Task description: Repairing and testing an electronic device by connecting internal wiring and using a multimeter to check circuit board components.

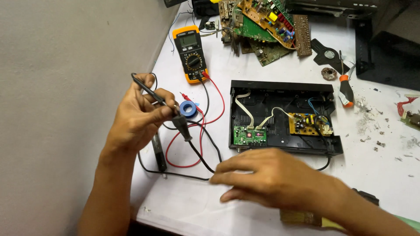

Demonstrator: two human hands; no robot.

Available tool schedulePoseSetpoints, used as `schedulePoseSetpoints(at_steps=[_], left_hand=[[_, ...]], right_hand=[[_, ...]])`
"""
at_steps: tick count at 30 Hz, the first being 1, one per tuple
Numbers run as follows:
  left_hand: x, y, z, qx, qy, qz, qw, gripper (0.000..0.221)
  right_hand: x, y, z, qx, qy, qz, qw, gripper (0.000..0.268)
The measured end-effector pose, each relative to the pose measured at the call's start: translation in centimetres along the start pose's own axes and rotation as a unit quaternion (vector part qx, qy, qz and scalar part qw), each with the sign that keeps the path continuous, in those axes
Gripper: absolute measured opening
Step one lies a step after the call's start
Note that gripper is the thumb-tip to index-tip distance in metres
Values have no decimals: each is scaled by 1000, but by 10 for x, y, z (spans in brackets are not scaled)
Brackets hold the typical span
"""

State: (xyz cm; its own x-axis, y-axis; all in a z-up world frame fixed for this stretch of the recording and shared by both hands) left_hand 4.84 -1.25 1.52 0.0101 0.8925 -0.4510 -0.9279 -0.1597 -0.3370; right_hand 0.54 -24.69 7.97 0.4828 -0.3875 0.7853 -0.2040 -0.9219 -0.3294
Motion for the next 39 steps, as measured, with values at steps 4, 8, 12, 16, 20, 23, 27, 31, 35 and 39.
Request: schedulePoseSetpoints(at_steps=[4,8,12,16,20,23,27,31,35,39], left_hand=[[24,-7,12,-14,11,-6,1000,50],[44,-10,12,-6,33,17,999,50],[80,-17,10,-42,15,48,998,53],[90,-19,6,-43,21,53,997,53],[90,-18,6,-45,25,59,997,52],[89,-17,5,-43,26,61,997,52],[87,-18,1,-39,14,43,998,49],[76,-17,2,-38,23,24,999,49],[64,-14,8,-21,27,23,999,49],[55,-12,10,4,26,38,999,51]], right_hand=[[31,-12,60,-105,66,101,987,22],[-8,-33,127,-219,221,19,950,11],[-36,-53,164,-197,324,30,925,1],[-43,-83,161,-199,291,28,936,12],[-65,-95,166,-141,285,-26,948,21],[-78,-91,169,-47,347,32,936,11],[-67,-88,148,50,389,131,911,7],[-14,-92,103,16,440,168,882,8],[46,-70,81,4,419,259,871,7],[107,-8,72,-105,313,310,892,20]])
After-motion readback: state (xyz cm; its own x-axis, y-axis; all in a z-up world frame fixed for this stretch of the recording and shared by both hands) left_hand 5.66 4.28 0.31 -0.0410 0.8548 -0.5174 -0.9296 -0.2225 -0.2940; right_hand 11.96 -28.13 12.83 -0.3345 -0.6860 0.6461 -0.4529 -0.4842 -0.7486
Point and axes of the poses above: each hand's wrist, its own y-axis away from the middle knuckle, its own x-axis out of the back of the hand, z = x × y, the point moved 8 cm from there along -y, towards the middle knuckle, and after that the axes turned 12 degrees about -x, right-handed, at the moved point
